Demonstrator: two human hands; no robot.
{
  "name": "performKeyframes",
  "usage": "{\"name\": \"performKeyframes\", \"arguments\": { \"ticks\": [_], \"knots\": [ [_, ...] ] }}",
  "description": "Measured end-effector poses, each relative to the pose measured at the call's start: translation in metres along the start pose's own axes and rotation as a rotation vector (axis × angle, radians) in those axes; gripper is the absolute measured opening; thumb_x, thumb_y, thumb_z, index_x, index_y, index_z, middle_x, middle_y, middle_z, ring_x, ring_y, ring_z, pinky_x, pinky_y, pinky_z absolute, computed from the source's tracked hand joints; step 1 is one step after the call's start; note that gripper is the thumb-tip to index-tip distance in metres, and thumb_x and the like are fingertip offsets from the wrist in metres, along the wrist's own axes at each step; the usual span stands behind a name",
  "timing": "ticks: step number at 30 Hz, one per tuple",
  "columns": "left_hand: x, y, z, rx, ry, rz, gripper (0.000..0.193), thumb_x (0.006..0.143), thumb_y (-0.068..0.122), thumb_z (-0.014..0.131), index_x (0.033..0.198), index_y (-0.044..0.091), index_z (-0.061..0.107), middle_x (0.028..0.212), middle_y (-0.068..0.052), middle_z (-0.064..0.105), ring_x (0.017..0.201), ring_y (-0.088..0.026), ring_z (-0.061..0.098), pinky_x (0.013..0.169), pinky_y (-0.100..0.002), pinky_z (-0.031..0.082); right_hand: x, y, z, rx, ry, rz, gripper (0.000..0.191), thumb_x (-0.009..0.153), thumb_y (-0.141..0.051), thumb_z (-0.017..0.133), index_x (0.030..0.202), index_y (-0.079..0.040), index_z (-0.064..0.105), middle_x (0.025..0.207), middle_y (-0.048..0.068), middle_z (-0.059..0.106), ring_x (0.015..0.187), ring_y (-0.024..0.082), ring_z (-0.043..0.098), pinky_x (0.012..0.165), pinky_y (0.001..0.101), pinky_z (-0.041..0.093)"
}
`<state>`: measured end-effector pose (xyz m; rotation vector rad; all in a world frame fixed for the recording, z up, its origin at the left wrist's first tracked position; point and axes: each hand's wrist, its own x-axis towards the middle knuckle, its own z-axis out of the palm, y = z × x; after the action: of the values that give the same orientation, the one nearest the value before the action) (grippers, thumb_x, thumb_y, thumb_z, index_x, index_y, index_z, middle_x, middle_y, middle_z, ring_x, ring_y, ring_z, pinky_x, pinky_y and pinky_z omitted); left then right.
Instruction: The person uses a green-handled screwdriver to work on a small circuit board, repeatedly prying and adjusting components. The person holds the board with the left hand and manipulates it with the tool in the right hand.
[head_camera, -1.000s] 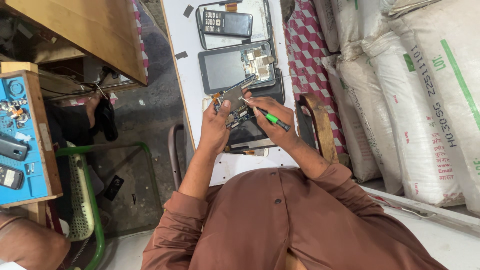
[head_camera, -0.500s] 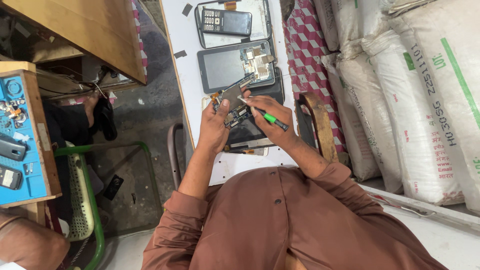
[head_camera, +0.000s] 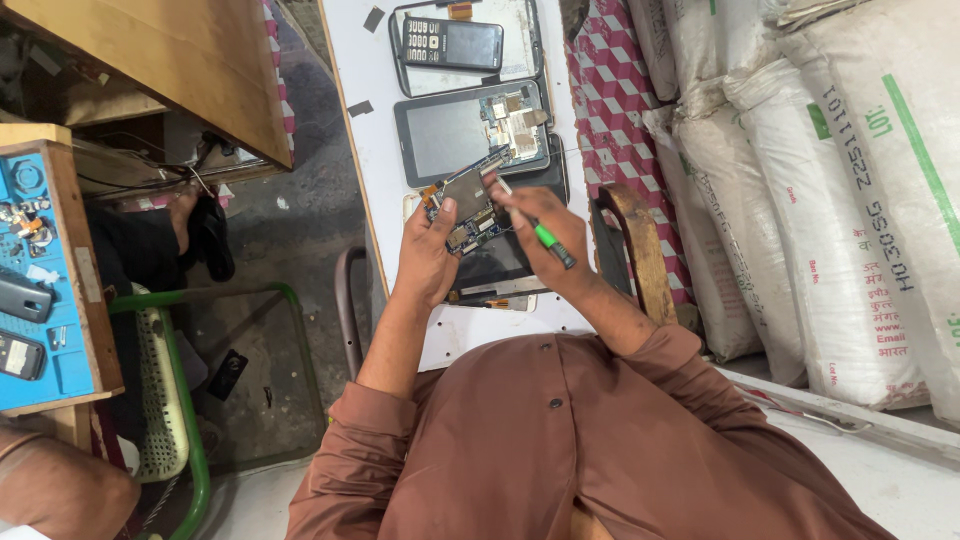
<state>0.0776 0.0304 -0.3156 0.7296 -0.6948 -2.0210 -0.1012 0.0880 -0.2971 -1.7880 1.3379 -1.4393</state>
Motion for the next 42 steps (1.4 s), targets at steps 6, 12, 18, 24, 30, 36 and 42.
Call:
{"name": "performKeyframes", "arguments": {
  "ticks": [6, 12, 18, 24, 30, 36, 42],
  "knots": [
    [0.000, -0.002, -0.004, -0.012, 0.008, 0.011, 0.040, 0.107, 0.024, 0.055, 0.138, 0.001, 0.054, 0.125, -0.012, 0.069, 0.114, -0.023, 0.068, 0.097, -0.039, 0.059, 0.000, 0.001, -0.002, 0.007, -0.019, -0.052, 0.024, 0.108, -0.008, 0.057, 0.131, -0.003, 0.062, 0.134, 0.011, 0.070, 0.116, 0.030, 0.069, 0.104, 0.0390, 0.054],
    [-0.001, 0.003, -0.004, 0.008, -0.047, -0.002, 0.043, 0.107, 0.025, 0.055, 0.141, 0.000, 0.052, 0.131, -0.013, 0.068, 0.117, -0.023, 0.068, 0.100, -0.039, 0.057, 0.001, -0.003, -0.001, -0.247, -0.188, -0.241, 0.041, 0.093, -0.003, 0.064, 0.133, -0.012, 0.066, 0.148, 0.015, 0.062, 0.120, 0.035, 0.062, 0.112, 0.0372, 0.040],
    [-0.002, 0.010, -0.001, -0.034, -0.076, -0.034, 0.044, 0.107, 0.026, 0.053, 0.142, -0.001, 0.051, 0.135, -0.018, 0.065, 0.122, -0.026, 0.068, 0.103, -0.043, 0.058, -0.001, -0.003, 0.003, -0.154, 0.100, -0.124, 0.048, 0.089, 0.005, 0.070, 0.135, -0.003, 0.057, 0.151, 0.016, 0.053, 0.130, 0.028, 0.062, 0.113, 0.0374, 0.035],
    [-0.003, 0.009, -0.005, -0.038, -0.054, -0.005, 0.045, 0.110, 0.024, 0.051, 0.147, -0.001, 0.048, 0.138, -0.018, 0.062, 0.123, -0.029, 0.064, 0.105, -0.043, 0.054, -0.001, -0.002, 0.006, -0.217, -0.032, -0.163, 0.047, 0.081, 0.014, 0.063, 0.125, -0.003, 0.064, 0.143, 0.018, 0.064, 0.120, 0.029, 0.061, 0.106, 0.0349, 0.045],
    [-0.004, 0.014, -0.001, -0.056, -0.114, -0.005, 0.049, 0.109, 0.028, 0.050, 0.147, -0.001, 0.046, 0.141, -0.020, 0.062, 0.130, -0.031, 0.062, 0.109, -0.044, 0.054, -0.001, -0.002, 0.004, -0.160, 0.099, -0.013, 0.042, 0.077, 0.013, 0.069, 0.116, 0.000, 0.063, 0.141, 0.020, 0.062, 0.107, 0.026, 0.059, 0.087, 0.0320, 0.048],
    [-0.004, 0.013, -0.003, -0.067, -0.100, -0.004, 0.050, 0.109, 0.029, 0.053, 0.150, 0.000, 0.045, 0.139, -0.018, 0.061, 0.129, -0.031, 0.060, 0.109, -0.046, 0.052, -0.002, 0.001, 0.009, -0.236, 0.028, -0.155, 0.040, 0.082, 0.018, 0.060, 0.115, -0.004, 0.066, 0.139, 0.014, 0.068, 0.114, 0.028, 0.060, 0.098, 0.0355, 0.051],
    [-0.002, 0.011, -0.006, -0.067, -0.097, -0.015, 0.048, 0.107, 0.028, 0.053, 0.147, 0.001, 0.048, 0.137, -0.017, 0.064, 0.129, -0.030, 0.062, 0.109, -0.045, 0.053, -0.003, 0.004, 0.006, -0.181, 0.082, -0.184, 0.042, 0.085, 0.021, 0.055, 0.118, -0.004, 0.062, 0.140, 0.015, 0.066, 0.109, 0.027, 0.068, 0.105, 0.0406, 0.047]
  ]
}}
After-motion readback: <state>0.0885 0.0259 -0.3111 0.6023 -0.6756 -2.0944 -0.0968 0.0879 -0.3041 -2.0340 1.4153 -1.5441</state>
